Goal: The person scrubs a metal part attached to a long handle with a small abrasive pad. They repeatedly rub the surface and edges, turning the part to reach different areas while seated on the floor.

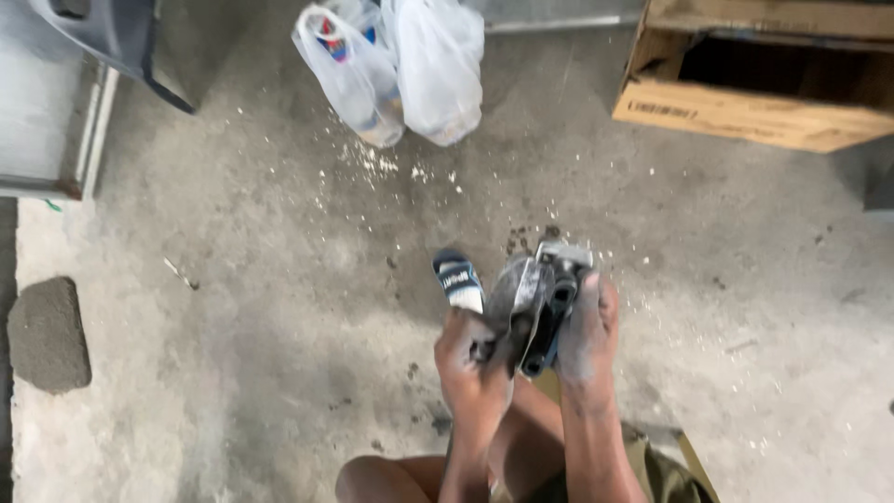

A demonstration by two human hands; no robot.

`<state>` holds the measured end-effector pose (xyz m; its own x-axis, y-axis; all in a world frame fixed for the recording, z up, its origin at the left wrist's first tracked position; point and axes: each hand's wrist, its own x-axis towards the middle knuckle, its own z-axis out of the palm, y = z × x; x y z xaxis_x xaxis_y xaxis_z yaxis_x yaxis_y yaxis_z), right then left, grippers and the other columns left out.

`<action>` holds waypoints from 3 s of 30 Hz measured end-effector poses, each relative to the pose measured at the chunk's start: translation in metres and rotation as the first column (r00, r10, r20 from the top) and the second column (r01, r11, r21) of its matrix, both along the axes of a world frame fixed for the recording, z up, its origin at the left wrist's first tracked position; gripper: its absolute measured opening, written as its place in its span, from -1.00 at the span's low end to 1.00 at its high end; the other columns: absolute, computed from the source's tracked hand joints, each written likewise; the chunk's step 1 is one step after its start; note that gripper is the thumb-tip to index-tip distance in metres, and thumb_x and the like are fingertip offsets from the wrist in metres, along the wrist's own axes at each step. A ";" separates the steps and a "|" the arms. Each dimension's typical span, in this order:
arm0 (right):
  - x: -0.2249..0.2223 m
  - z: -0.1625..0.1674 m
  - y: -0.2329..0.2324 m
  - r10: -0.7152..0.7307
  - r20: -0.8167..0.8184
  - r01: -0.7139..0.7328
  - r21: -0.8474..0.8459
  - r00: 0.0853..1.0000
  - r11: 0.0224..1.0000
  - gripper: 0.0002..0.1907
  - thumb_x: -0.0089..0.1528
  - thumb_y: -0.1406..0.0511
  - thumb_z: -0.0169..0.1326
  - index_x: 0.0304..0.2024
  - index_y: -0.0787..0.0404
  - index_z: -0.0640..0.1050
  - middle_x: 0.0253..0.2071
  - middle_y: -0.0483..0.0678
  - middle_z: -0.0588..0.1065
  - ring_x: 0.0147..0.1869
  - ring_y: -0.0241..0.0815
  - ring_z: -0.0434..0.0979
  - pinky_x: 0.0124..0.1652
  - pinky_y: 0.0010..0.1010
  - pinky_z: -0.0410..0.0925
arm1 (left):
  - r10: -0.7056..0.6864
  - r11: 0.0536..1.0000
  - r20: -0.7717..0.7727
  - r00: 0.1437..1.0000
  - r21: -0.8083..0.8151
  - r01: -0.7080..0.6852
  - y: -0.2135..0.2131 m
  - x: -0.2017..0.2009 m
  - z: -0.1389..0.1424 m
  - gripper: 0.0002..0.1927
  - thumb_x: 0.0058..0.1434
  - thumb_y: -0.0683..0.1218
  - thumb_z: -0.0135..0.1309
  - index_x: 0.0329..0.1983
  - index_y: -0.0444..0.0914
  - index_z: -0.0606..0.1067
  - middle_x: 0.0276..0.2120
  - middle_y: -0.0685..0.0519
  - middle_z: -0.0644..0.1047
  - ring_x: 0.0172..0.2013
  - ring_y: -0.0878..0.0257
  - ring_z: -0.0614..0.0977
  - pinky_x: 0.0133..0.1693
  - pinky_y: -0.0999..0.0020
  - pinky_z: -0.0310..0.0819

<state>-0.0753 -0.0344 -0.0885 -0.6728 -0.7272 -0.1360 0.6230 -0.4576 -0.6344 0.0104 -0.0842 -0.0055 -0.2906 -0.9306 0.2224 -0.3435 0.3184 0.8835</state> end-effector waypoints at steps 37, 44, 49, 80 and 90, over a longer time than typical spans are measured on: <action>0.004 -0.015 0.006 0.017 0.007 -0.018 0.096 1.000 0.995 -0.57 0.43 0.10 -0.13 0.05 0.31 0.55 -0.19 -0.08 0.57 -0.18 -0.29 0.55 -0.18 -0.45 0.43 | 0.071 0.996 -0.092 0.993 0.061 -0.066 -0.003 -0.020 0.008 -0.74 0.11 -0.28 0.32 -0.45 -0.33 0.41 -0.48 -0.02 0.46 -0.41 0.09 0.48 -0.33 0.23 0.33; 0.004 -0.009 0.006 -0.045 -0.067 0.054 0.139 0.997 0.989 -0.56 0.58 0.09 -0.10 0.11 0.38 0.50 -0.09 -0.09 0.52 -0.04 -0.35 0.48 -0.05 -0.45 0.39 | -0.132 0.962 -0.020 0.991 -0.243 0.124 -0.026 -0.036 -0.001 -0.78 0.22 -0.25 0.18 -0.25 -0.40 0.34 -0.33 -0.14 0.35 -0.27 0.00 0.39 -0.21 0.12 0.23; 0.004 0.006 0.000 0.030 -0.110 -0.025 0.048 0.993 0.999 -0.55 0.47 0.10 -0.11 0.06 0.36 0.55 -0.10 -0.07 0.57 -0.07 -0.32 0.55 -0.05 -0.47 0.43 | 0.138 0.987 -0.083 0.987 -0.070 -0.144 0.023 0.008 -0.019 -0.69 0.18 -0.24 0.25 -0.46 -0.32 0.30 -0.52 0.03 0.37 -0.50 0.24 0.38 -0.44 0.28 0.24; 0.086 -0.033 0.072 0.428 -0.661 -0.117 0.460 0.617 0.880 -0.51 0.17 0.34 0.30 0.09 0.35 0.45 -0.15 -0.15 0.55 -0.14 -0.32 0.57 -0.19 -0.42 0.57 | 0.746 0.661 -0.658 0.108 0.751 0.008 0.194 0.286 -0.131 -0.84 0.40 0.03 0.07 -0.23 -0.13 0.44 -0.38 0.20 0.48 -0.43 0.45 0.48 -0.42 0.45 0.35; 0.087 -0.027 0.081 0.524 -0.458 -0.214 0.570 0.718 0.793 -0.28 0.12 0.15 0.30 0.26 0.16 0.34 0.00 -0.09 0.48 -0.01 -0.20 0.54 -0.17 -0.28 0.56 | 0.731 0.679 -0.678 0.075 0.734 0.016 0.204 0.300 -0.121 -0.78 0.40 0.08 0.08 -0.30 -0.09 0.42 -0.41 0.21 0.47 -0.42 0.44 0.45 -0.38 0.47 0.35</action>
